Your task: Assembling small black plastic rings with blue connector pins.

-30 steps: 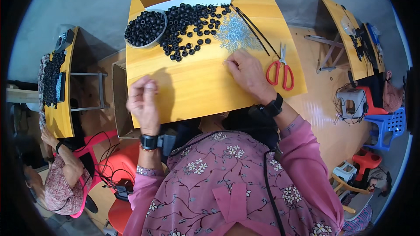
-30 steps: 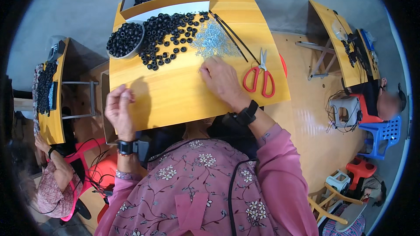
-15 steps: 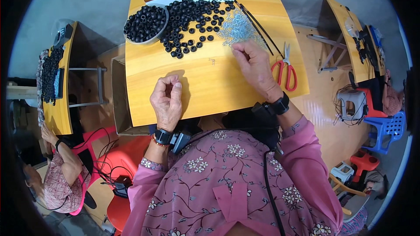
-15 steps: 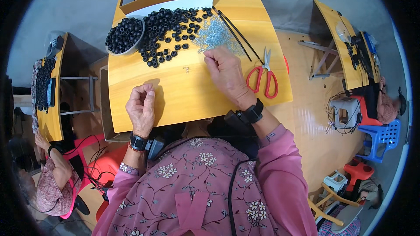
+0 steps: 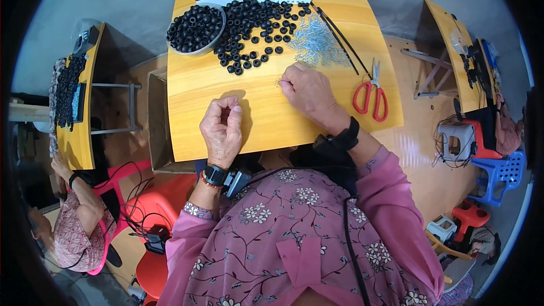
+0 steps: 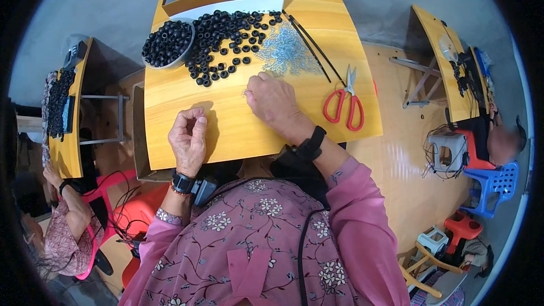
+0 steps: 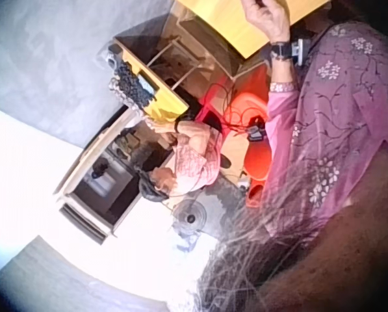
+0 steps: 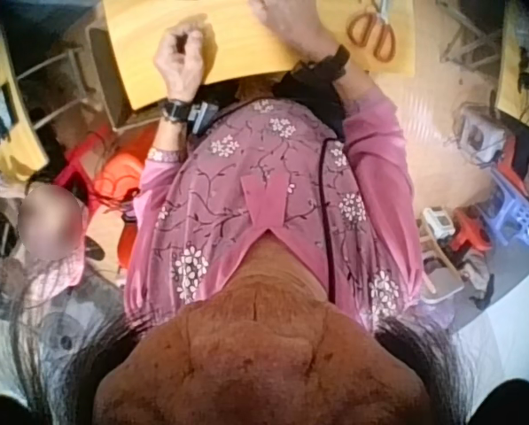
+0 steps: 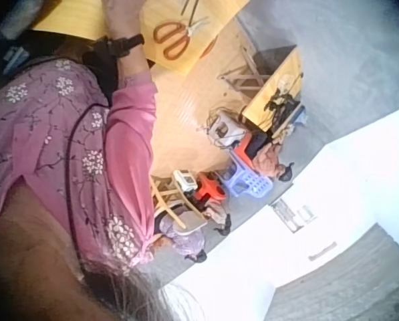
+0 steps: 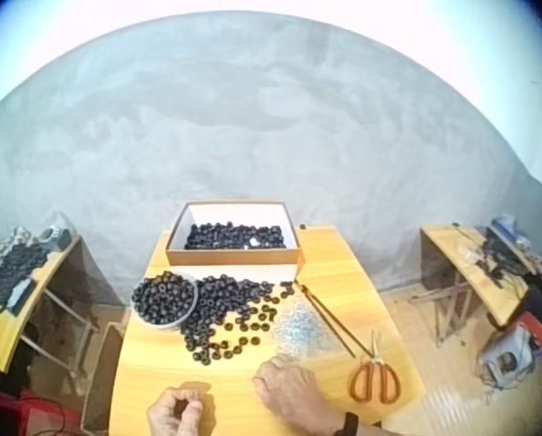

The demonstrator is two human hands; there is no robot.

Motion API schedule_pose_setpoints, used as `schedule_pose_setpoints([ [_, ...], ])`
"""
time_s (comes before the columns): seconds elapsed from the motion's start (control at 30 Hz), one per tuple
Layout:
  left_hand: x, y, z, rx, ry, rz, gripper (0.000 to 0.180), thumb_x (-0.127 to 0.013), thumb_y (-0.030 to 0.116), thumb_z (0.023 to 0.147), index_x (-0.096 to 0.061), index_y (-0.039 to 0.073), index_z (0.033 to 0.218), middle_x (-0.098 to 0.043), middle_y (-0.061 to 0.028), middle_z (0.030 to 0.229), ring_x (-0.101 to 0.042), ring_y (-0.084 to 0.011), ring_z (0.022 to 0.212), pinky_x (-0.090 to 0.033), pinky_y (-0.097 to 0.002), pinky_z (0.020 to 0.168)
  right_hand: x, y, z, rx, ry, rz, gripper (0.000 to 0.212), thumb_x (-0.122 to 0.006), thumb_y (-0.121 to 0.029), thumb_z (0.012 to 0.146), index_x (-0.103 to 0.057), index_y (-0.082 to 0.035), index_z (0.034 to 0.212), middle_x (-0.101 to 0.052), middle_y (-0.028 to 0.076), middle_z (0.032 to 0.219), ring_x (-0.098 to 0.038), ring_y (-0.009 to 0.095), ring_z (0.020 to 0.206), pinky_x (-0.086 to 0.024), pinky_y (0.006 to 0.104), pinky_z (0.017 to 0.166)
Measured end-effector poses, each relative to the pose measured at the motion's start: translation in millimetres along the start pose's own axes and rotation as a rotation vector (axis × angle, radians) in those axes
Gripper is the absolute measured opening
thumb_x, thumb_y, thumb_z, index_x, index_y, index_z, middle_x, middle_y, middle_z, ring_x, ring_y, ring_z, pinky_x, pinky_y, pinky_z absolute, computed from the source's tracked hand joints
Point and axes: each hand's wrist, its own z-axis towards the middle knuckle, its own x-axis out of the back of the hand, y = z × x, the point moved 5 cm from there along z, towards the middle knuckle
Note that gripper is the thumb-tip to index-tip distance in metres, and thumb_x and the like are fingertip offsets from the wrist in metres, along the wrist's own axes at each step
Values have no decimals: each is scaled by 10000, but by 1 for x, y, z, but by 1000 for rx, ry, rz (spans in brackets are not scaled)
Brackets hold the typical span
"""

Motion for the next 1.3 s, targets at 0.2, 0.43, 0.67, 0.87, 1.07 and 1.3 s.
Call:
schedule_pose_setpoints([
  [0.2,1,-3,-1,7,-5,4,82,-659,35,953,-663,-10,1021,-663,-27,865,-597,-88,769,-519,-255,733,53,-13,12,63,68,195,105,-682,-126,900,-655,-26,880,-641,137,847,-648,336,788,-514,423,690],
  [0.43,2,-2,-2,48,-49,13,115,-658,63,980,-654,-10,1069,-660,-6,958,-585,-70,860,-497,-236,809,85,6,17,-85,212,355,106,-709,-68,886,-680,11,950,-654,138,840,-648,268,763,-515,356,703],
  [0.67,1,2,-1,31,-37,36,101,-663,58,971,-660,-7,1049,-658,-2,930,-577,-66,840,-494,-233,790,47,23,9,72,167,243,108,-697,-77,866,-685,11,927,-654,167,849,-654,347,792,-524,412,717],
  [0.87,2,0,-1,25,-38,21,91,-657,57,976,-659,-6,1041,-658,0,936,-576,-65,838,-495,-233,787,6,-9,12,23,-83,-3,189,-744,-177,842,-684,1,856,-652,159,818,-655,352,802,-524,437,722],
  [1.07,1,2,0,25,-52,39,97,-651,56,980,-655,-10,1051,-663,-7,954,-590,-74,863,-502,-240,807,-4,-6,10,64,-1,5,186,-736,-190,836,-680,-12,830,-664,157,833,-655,372,799,-520,456,718],
  [1.3,-1,1,0,-14,-5,7,73,-648,20,942,-659,-17,1005,-677,-45,869,-606,-96,761,-525,-258,730,59,-16,19,21,56,270,121,-685,-126,892,-669,-8,869,-668,151,835,-653,324,747,-514,414,678],
])
